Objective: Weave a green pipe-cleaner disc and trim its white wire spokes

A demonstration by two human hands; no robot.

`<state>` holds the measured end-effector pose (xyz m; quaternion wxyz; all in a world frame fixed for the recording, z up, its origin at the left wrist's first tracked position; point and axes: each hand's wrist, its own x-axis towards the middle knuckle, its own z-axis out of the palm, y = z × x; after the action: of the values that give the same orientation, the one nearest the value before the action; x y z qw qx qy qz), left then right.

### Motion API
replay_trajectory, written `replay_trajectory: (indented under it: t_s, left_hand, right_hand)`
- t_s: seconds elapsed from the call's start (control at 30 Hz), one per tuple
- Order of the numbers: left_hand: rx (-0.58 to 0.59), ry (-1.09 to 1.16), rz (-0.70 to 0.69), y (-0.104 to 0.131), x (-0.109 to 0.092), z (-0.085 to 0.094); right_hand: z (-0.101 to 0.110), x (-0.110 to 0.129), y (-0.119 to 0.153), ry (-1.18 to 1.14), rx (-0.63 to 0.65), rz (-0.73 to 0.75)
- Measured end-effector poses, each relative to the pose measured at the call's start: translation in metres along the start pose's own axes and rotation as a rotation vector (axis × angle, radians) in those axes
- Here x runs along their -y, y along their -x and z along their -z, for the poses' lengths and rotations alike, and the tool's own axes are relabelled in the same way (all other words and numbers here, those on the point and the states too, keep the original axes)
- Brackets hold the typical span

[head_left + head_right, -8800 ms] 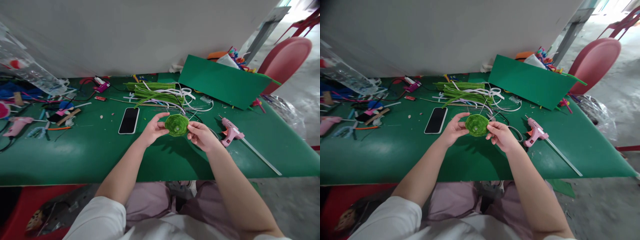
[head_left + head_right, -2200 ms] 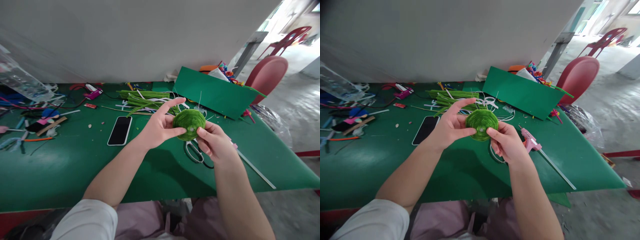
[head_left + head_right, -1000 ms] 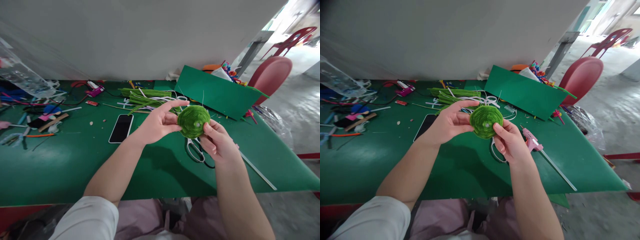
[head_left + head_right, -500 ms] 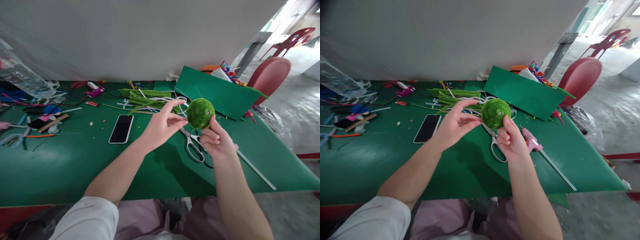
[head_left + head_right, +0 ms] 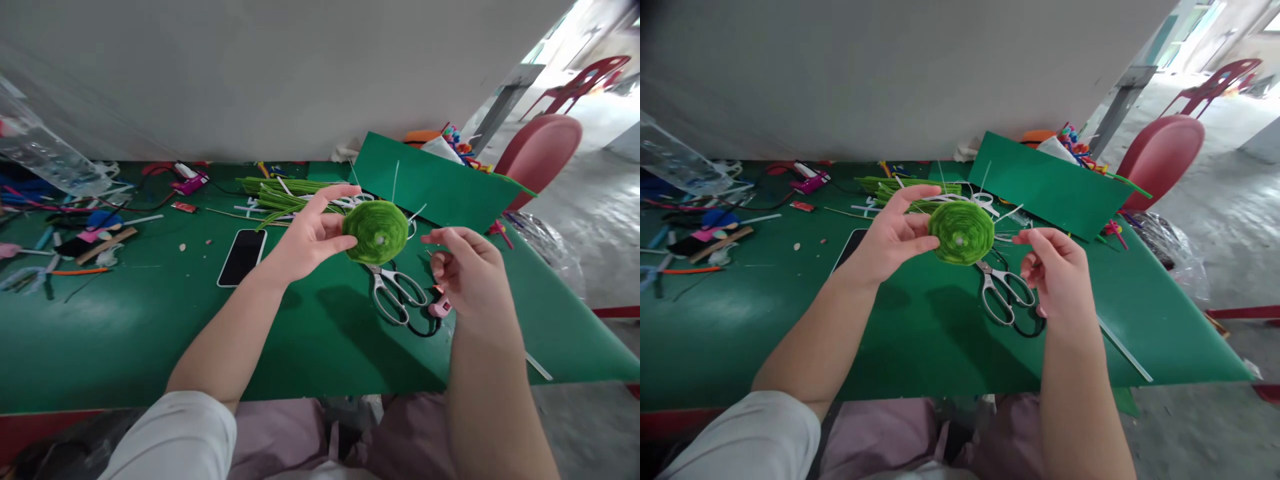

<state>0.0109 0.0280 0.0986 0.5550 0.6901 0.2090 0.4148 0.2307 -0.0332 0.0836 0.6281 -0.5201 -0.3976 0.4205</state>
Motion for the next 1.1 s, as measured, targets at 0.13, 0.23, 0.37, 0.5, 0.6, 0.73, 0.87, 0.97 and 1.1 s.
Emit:
replay_trajectory:
  t_s: [0.13, 0.23, 0.37, 0.5, 0.6, 0.73, 0.87, 0.97, 1.1]
  left_hand:
    - [0.118, 0.034, 0.051, 0.001, 0.0, -0.003]
    - [0.186, 0.011, 0.078, 0.001, -0.001, -0.004]
    - [0.19, -0.061, 0.076, 0.001, -0.001, -0.004]
    - [0.183, -0.097, 0.064, 0.001, -0.003, -0.004]
    - [0.191, -0.093, 0.056, 0.002, -0.003, -0.005]
    - [0.18, -0.093, 0.057, 0.002, -0.003, -0.008]
    - [0.138, -0.123, 0.053, 0.002, -0.001, -0.01]
    - [0.125, -0.126, 0.059, 0.002, -0.001, -0.01]
    - [0.186, -0.123, 0.078, 0.002, -0.005, -0.004]
  right_hand:
    - [-0.008, -0.002, 0.004, 0.02, 0.148, 0.003]
    - [-0.014, -0.004, 0.006, -0.033, 0.272, -0.076]
    - [-0.014, -0.007, 0.009, -0.085, 0.454, -0.217]
    - [-0.014, -0.007, 0.01, -0.136, 0.499, -0.256]
    - [-0.017, -0.007, 0.009, -0.173, 0.496, -0.244]
    - [-0.02, -0.008, 0.009, -0.163, 0.46, -0.214]
    - [-0.02, -0.011, 0.008, -0.137, 0.452, -0.188]
    - [-0.019, -0.011, 0.008, -0.109, 0.446, -0.184]
    - [-0.017, -0.011, 0.007, -0.095, 0.461, -0.193]
